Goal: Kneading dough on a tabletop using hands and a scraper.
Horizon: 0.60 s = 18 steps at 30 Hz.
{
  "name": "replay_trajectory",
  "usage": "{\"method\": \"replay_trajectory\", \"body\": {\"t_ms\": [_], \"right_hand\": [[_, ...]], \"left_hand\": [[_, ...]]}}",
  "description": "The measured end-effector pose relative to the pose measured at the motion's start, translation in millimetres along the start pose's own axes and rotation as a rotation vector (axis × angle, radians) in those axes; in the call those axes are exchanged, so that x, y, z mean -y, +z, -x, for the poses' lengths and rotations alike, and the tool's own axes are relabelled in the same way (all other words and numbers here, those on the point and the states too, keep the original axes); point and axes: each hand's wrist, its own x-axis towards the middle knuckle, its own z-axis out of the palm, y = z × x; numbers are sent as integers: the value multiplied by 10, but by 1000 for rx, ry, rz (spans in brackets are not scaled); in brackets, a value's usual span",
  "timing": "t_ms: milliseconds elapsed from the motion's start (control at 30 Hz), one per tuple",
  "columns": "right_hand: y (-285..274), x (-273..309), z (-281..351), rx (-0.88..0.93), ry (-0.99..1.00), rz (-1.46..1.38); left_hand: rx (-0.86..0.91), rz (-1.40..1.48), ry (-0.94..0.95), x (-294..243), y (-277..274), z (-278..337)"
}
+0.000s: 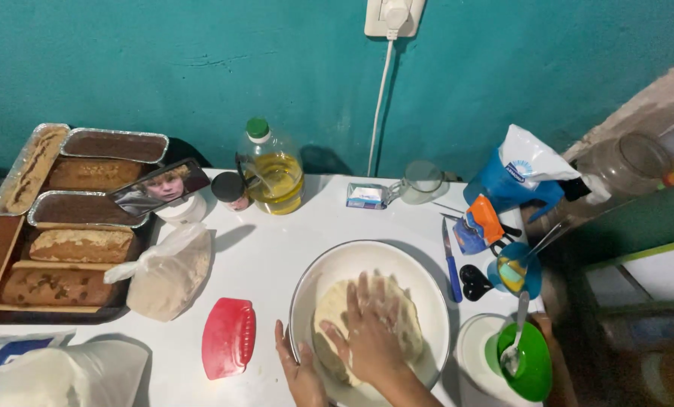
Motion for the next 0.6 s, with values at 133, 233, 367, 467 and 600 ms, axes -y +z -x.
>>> {"method": "replay_trajectory", "body": {"t_ms": [133, 233, 367, 467, 600], "right_hand": [[25, -190, 83, 261, -131, -35], [-178, -346, 131, 262, -119, -260], [-219, -431, 428, -97, -185, -91], [35, -760, 358, 158, 45, 19], [4, -747, 409, 370, -17, -73]], "left_hand": [[5, 98, -63, -44, 15, 30], [30, 72, -51, -79, 20, 22], [32, 44, -115, -106, -9, 11], [42, 35, -70, -62, -7, 50], [74, -22, -108, -171, -92, -13]]}}
